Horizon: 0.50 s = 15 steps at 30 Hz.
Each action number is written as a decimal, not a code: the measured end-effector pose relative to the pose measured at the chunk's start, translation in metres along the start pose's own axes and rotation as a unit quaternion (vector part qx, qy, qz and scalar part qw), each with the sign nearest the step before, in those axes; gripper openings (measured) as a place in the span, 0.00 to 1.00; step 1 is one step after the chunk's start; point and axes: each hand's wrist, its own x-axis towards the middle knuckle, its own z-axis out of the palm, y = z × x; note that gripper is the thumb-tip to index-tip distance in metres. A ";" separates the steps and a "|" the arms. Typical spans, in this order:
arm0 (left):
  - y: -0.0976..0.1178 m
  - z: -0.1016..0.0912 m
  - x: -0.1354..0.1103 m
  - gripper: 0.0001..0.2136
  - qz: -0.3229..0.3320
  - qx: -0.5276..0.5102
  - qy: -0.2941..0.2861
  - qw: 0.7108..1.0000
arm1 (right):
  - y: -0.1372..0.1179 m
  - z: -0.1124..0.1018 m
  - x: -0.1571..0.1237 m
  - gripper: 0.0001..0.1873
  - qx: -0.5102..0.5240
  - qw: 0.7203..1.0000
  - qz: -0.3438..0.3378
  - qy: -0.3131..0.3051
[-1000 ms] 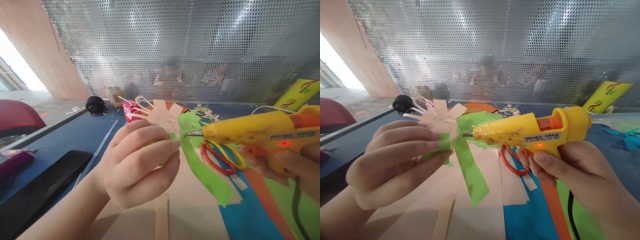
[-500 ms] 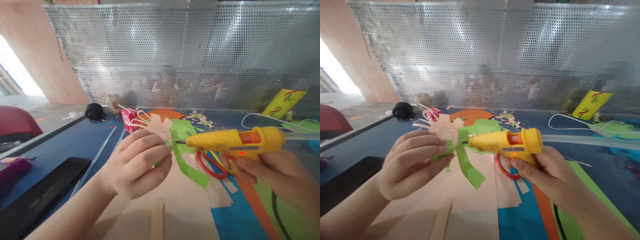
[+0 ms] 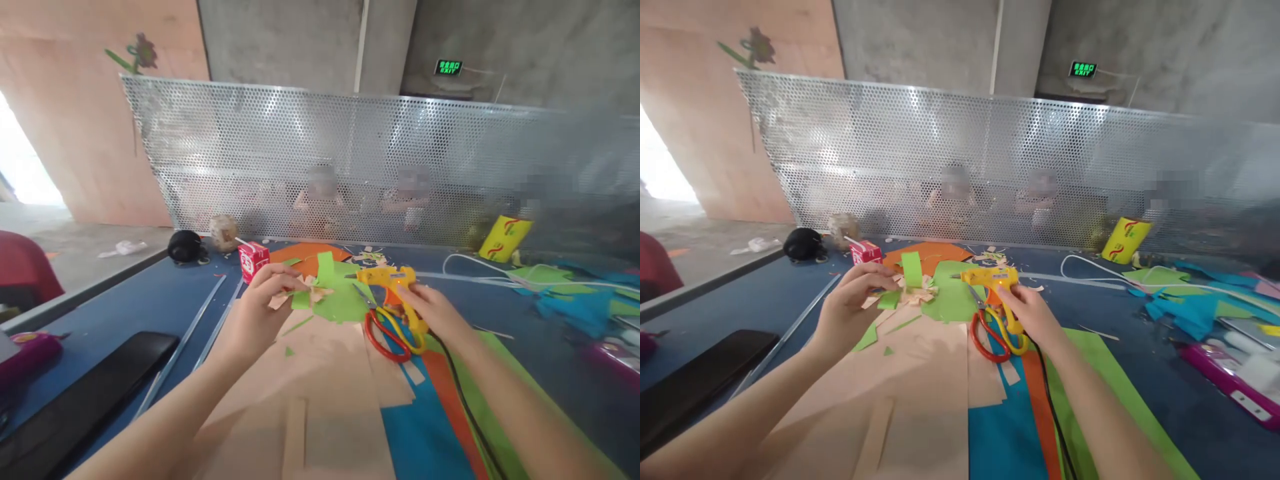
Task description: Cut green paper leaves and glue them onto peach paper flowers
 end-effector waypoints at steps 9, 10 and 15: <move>-0.007 0.008 -0.002 0.08 -0.104 -0.136 0.005 0.985 | 0.025 -0.003 0.013 0.24 -0.413 0.906 0.065 0.065; -0.005 0.006 -0.001 0.07 -0.073 -0.095 -0.003 0.993 | 0.022 -0.004 0.010 0.25 -0.433 0.896 0.073 0.061; 0.013 -0.002 -0.003 0.11 0.091 0.061 -0.064 0.992 | 0.003 -0.013 -0.003 0.24 -0.488 0.860 0.022 0.149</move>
